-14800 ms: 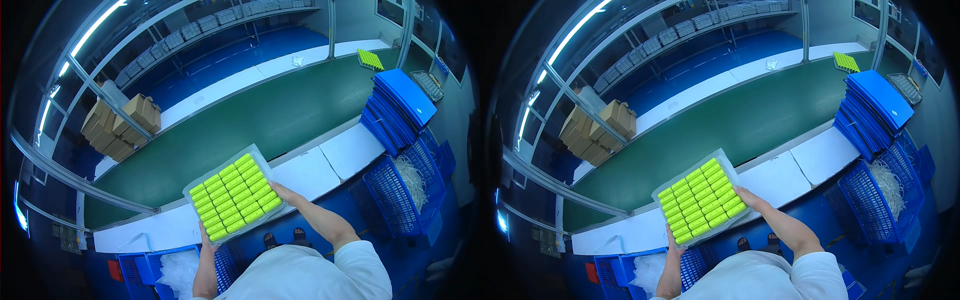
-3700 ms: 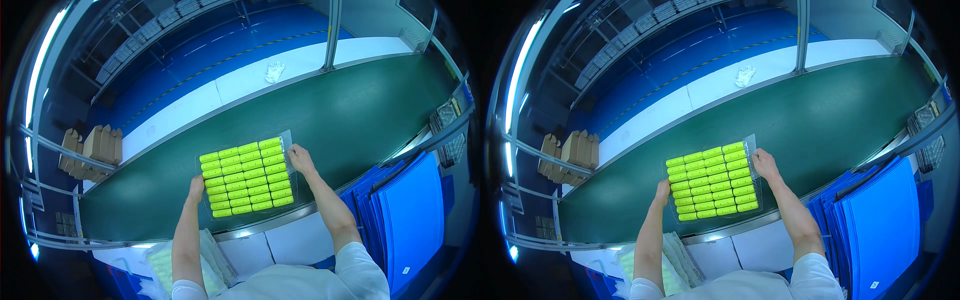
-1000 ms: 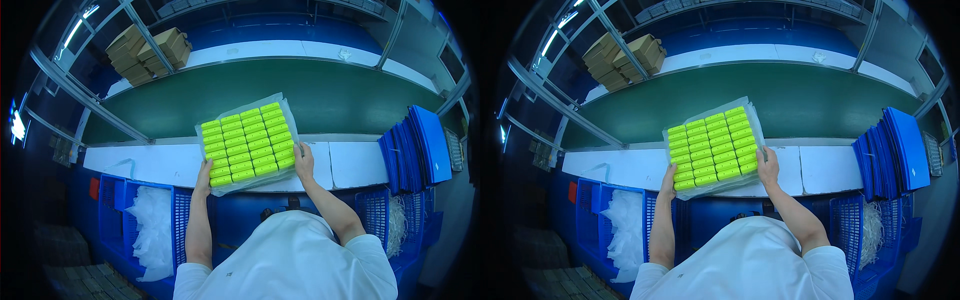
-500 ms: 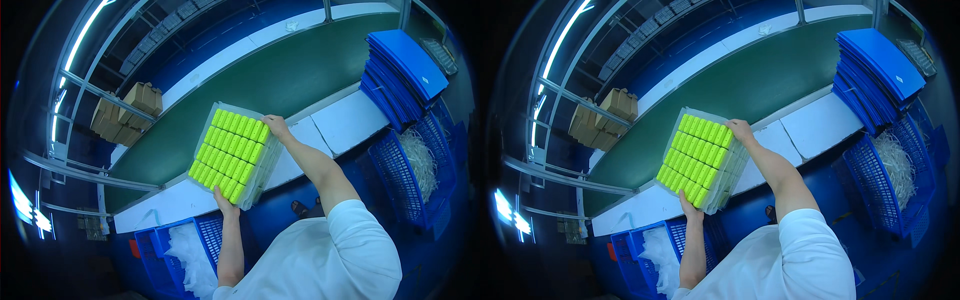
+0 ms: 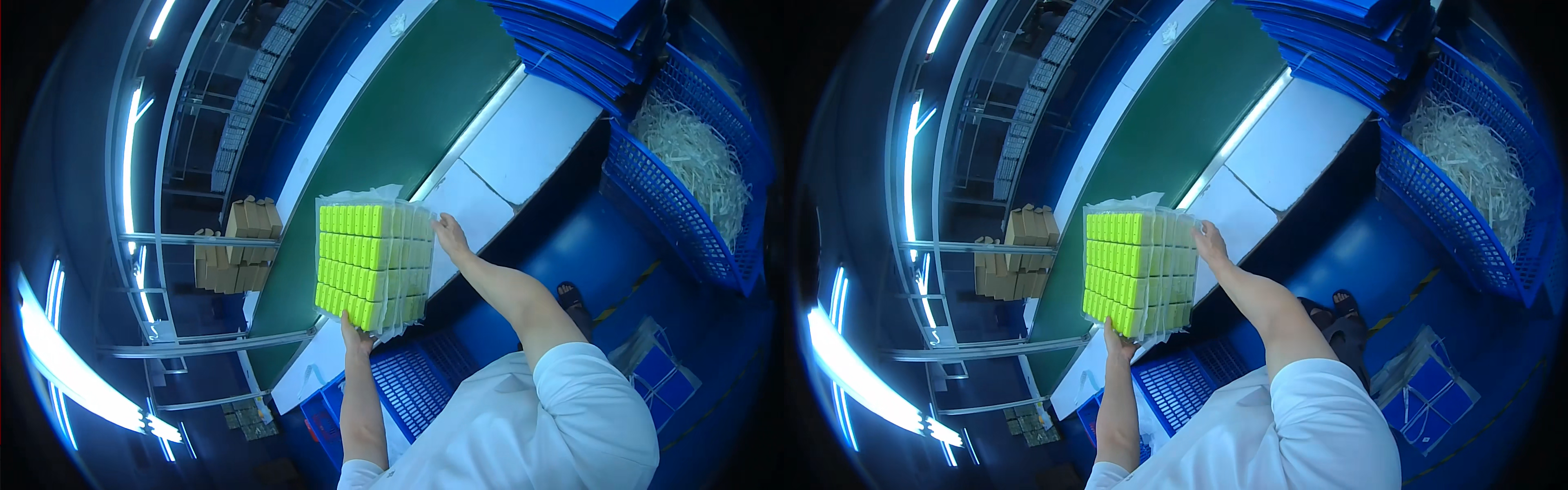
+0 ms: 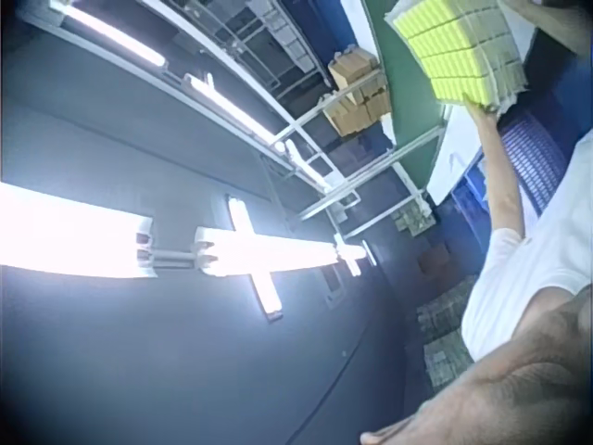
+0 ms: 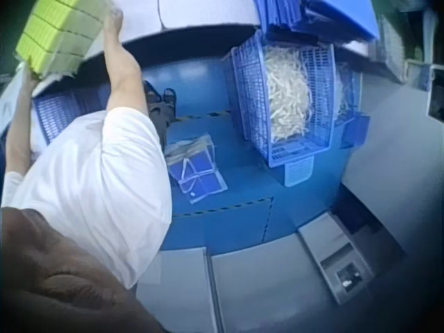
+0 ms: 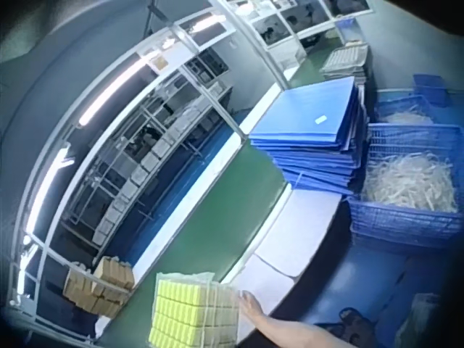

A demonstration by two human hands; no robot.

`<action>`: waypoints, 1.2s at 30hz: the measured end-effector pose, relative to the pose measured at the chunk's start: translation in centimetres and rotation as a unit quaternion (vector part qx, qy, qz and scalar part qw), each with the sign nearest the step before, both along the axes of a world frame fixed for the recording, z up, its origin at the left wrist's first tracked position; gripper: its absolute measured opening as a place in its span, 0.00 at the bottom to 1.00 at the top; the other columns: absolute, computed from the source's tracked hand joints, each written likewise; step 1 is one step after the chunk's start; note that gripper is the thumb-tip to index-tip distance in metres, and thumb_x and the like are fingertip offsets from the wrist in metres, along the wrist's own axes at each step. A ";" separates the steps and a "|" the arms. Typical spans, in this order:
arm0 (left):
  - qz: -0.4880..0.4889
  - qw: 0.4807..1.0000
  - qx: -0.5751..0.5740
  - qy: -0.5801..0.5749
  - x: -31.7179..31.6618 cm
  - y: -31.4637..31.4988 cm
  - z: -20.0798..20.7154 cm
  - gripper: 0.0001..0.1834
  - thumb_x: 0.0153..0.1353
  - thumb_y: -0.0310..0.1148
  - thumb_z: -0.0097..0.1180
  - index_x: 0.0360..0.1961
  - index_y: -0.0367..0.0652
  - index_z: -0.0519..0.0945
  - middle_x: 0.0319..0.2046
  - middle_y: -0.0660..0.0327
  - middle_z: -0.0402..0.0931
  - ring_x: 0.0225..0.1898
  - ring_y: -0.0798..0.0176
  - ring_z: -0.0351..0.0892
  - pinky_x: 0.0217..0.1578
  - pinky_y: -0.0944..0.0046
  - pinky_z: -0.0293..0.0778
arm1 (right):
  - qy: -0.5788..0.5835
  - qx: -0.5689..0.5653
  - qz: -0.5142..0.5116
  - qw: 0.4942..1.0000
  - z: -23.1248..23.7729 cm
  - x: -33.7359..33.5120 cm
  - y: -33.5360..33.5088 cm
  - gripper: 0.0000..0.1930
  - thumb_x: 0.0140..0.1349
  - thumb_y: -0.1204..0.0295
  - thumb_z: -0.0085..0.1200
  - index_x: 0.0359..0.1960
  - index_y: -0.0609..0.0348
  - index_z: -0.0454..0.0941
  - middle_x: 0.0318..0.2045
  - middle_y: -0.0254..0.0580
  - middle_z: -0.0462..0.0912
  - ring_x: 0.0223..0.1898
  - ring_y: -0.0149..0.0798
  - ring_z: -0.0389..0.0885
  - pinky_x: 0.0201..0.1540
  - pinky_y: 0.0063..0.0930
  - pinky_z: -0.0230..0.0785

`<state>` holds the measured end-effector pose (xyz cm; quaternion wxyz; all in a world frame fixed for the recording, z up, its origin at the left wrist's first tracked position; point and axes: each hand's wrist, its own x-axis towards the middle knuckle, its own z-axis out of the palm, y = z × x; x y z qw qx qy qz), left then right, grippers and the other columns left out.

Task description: The person wraps trays of yellow cylindrical batteries in white tissue paper and places them into blue plastic crates. They repeatedly pick up trays, wrap them, and stack them in the crates, occasionally moving between the conveyor belt and the crates.

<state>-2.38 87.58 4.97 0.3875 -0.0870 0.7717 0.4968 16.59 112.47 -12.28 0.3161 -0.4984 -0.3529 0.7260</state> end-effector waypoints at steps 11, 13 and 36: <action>0.012 0.997 0.042 -0.061 -2.1 0.2 -0.2 0.34 0.68 0.57 0.36 0.72 0.57 0.60 0.70 0.56 0.59 0.66 0.46 0.61 0.60 0.35 0.59 | -0.059 -0.039 0.145 0.987 -0.5 4.4 -11.9 0.32 0.58 0.62 0.55 0.66 0.57 0.68 0.61 0.57 0.74 0.63 0.56 0.71 0.65 0.47 0.64; 0.002 0.998 0.026 -0.050 -1.6 -0.2 -0.2 0.34 0.68 0.57 0.36 0.71 0.56 0.60 0.68 0.55 0.61 0.65 0.46 0.62 0.60 0.36 0.60 | -0.034 0.024 0.208 0.977 2.3 2.8 -12.5 0.36 0.59 0.62 0.55 0.70 0.55 0.60 0.63 0.57 0.70 0.65 0.57 0.69 0.65 0.48 0.63; 0.140 0.986 0.084 0.023 -17.1 -8.7 -2.9 0.65 0.54 0.83 0.35 0.76 0.42 0.37 0.76 0.46 0.40 0.76 0.39 0.41 0.72 0.37 0.40 | -0.054 -0.062 0.135 0.988 -0.9 -5.1 -13.6 0.30 0.60 0.65 0.53 0.63 0.67 0.69 0.40 0.51 0.84 0.42 0.46 0.83 0.47 0.38 0.73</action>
